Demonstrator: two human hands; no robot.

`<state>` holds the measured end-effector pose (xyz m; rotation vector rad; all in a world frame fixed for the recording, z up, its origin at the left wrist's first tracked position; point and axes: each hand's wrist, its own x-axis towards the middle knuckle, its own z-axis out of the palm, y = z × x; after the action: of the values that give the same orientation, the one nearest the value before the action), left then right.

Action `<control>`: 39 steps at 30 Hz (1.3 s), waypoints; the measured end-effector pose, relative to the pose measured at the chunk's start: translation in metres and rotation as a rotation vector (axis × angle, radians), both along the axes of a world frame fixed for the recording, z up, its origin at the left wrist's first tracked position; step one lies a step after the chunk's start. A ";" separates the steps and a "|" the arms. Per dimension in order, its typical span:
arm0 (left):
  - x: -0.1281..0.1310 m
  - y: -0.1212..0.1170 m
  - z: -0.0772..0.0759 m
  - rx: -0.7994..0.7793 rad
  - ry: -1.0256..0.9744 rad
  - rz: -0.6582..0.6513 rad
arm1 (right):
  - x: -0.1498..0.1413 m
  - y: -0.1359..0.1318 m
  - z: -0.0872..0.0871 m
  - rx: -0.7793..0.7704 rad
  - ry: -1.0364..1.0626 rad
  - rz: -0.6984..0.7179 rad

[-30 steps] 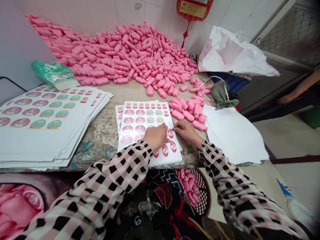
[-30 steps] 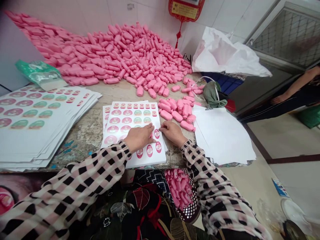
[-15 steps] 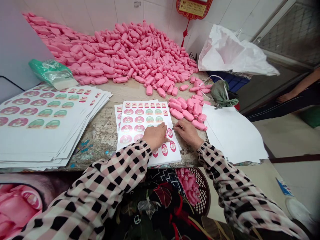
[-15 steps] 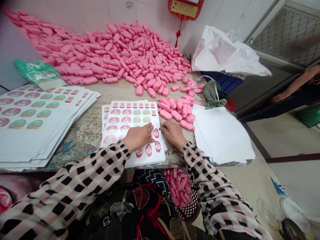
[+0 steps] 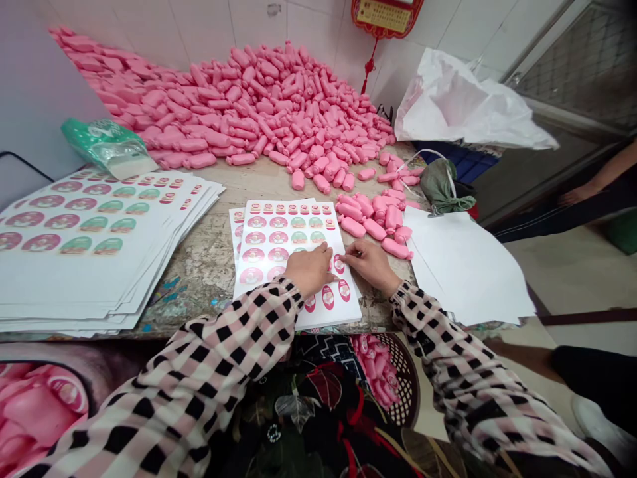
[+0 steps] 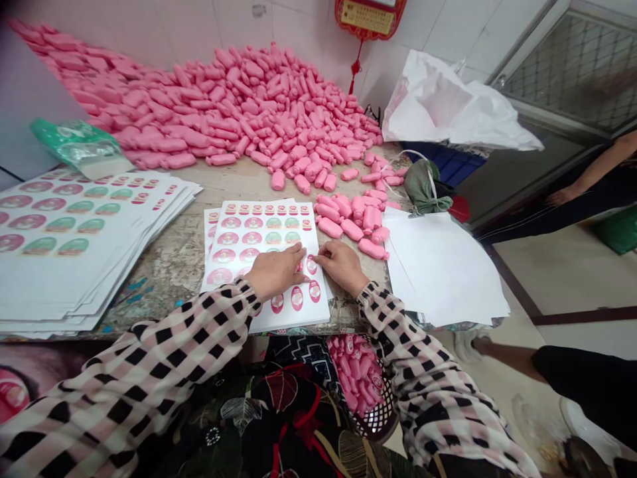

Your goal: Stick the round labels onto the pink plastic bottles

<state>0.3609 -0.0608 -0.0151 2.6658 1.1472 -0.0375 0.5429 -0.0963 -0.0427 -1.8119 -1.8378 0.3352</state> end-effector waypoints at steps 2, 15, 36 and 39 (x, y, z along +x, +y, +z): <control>0.000 0.000 0.000 -0.005 0.000 0.002 | -0.001 -0.003 -0.002 0.031 0.049 -0.014; -0.007 -0.006 -0.003 -0.022 -0.115 0.007 | -0.014 -0.024 0.020 0.223 0.507 -0.141; -0.050 -0.040 0.033 -1.012 -1.375 0.367 | -0.062 -0.063 0.064 0.233 0.234 -0.042; -0.052 -0.039 0.032 -1.041 -1.414 0.409 | -0.063 -0.064 0.063 0.226 0.261 -0.053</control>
<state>0.3085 -0.0997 0.0169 0.9904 0.7191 0.8726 0.4797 -0.1603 0.0200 -1.5790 -1.5777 0.3136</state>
